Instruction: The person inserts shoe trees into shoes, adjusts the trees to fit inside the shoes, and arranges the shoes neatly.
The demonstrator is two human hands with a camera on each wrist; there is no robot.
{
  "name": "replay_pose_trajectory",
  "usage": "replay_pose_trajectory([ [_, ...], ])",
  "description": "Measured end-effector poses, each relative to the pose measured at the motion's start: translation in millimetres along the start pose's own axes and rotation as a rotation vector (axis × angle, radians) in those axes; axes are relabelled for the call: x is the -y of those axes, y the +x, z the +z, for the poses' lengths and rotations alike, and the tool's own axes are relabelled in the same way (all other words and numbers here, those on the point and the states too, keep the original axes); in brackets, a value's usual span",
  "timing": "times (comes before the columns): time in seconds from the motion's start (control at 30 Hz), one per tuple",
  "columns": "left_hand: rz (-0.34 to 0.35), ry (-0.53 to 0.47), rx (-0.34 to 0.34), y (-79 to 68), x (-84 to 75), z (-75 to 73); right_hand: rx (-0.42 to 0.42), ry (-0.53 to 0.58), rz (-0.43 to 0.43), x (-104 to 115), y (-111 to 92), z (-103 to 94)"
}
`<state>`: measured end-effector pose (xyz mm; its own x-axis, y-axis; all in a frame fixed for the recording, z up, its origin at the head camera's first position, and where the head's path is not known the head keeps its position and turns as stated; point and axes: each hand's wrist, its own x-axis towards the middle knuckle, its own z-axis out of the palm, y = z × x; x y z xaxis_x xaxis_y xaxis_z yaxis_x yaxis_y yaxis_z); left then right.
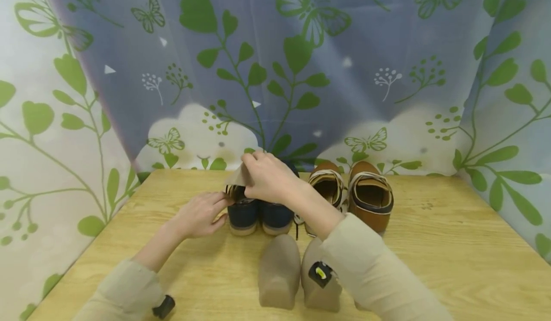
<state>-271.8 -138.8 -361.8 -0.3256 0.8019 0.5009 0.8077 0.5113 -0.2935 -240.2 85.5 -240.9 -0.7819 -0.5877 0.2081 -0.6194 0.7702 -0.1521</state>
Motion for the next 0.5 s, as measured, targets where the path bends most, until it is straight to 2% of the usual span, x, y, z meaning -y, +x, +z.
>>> replay_pose_trajectory([
  [0.3,-0.017,-0.008,0.003,-0.5,-0.4,1.5,0.058,0.057,0.059,0.3,10.0,8.0],
  [0.5,-0.019,-0.013,-0.009,-1.7,-0.4,2.7,0.058,0.034,0.041,0.4,12.9,11.1],
])
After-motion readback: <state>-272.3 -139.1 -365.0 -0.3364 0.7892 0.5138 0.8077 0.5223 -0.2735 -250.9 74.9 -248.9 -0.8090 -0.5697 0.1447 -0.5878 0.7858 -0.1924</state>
